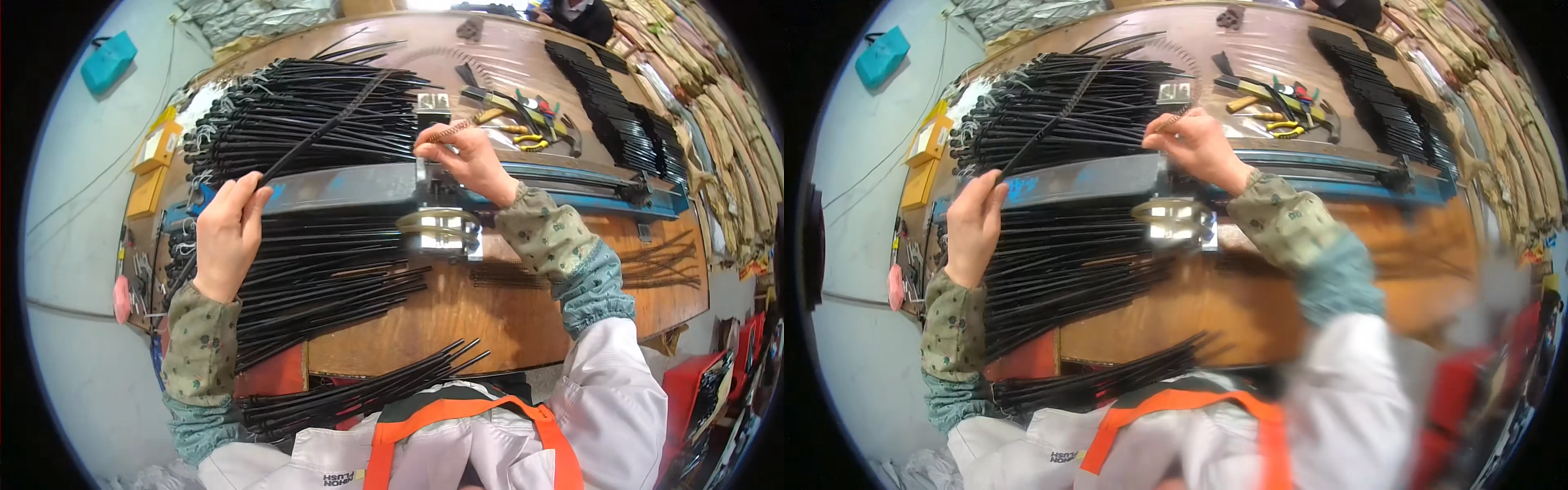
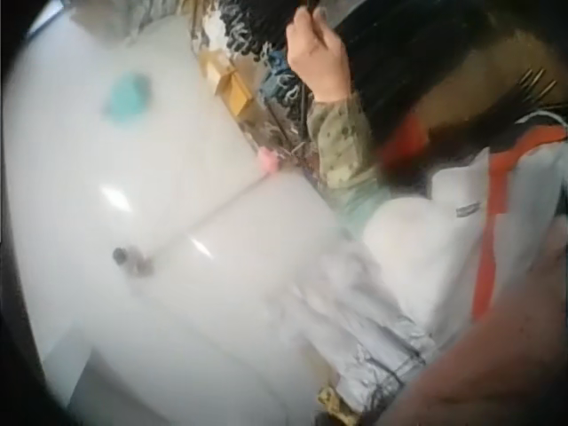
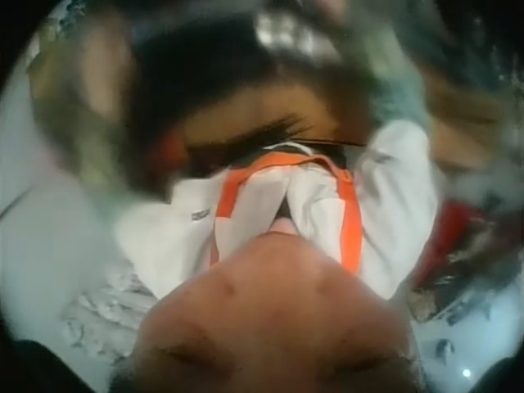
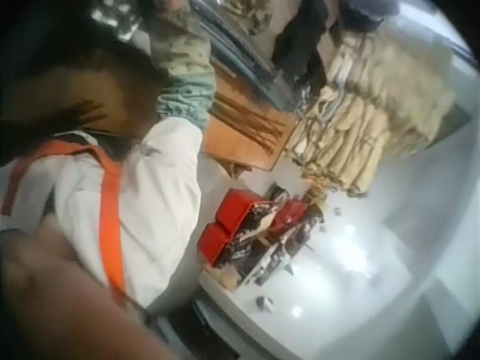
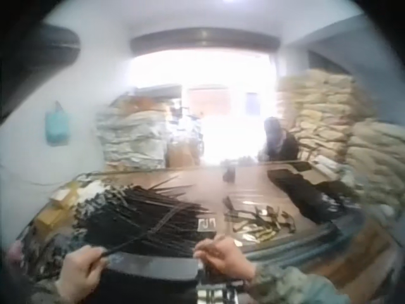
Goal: The person repeatedly inserts metal springs into plastic tubes by hand and places the assembled tubes onto a stack on the table.
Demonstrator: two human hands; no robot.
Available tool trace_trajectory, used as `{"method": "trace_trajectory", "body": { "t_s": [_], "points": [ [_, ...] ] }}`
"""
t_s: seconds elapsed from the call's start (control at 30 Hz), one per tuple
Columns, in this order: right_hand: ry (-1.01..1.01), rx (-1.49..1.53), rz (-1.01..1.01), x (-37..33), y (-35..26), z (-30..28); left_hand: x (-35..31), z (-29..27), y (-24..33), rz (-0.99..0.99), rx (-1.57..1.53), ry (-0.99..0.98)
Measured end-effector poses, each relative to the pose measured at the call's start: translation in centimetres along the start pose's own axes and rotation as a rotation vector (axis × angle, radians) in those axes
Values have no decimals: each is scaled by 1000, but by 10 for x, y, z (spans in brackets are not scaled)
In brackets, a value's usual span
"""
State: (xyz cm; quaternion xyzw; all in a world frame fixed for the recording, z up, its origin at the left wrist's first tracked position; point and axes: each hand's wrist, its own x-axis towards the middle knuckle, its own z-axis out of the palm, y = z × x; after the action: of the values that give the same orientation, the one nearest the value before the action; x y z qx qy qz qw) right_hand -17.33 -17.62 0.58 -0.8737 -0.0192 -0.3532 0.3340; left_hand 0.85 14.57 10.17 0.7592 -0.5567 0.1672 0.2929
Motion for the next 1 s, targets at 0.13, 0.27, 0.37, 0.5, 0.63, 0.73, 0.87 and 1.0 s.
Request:
{"method": "trace_trajectory", "body": {
  "t_s": [0.13, 0.27, 0.37, 0.5, 0.63, 0.73, 0.87, 1.0],
  "points": [
    [-52, -97, -23, 11, 0, 5, -23, 3, -25, -90, -17, -15],
    [-321, -92, 114, 32, -7, 21, -22, 7, -21, -121, -54, -16],
    [-645, -635, -58, 29, -5, 43, -19, 10, -21, -128, 4, -44],
    [-52, -510, -145, -5, 10, -1, -13, 13, -33, -109, 124, -111],
    [-42, -878, -51, -87, 40, -105, -17, 21, -57, -65, 209, -163],
    [-24, -1083, 80, -142, 53, -187, 3, 67, -45, 108, 158, -249],
    [-3, -1129, 129, -182, 57, -238, 59, 158, 17, 264, -24, -360],
    [-22, -1142, 156, -195, 68, -234, 47, 176, 7, 278, -36, -283]
  ]
}}
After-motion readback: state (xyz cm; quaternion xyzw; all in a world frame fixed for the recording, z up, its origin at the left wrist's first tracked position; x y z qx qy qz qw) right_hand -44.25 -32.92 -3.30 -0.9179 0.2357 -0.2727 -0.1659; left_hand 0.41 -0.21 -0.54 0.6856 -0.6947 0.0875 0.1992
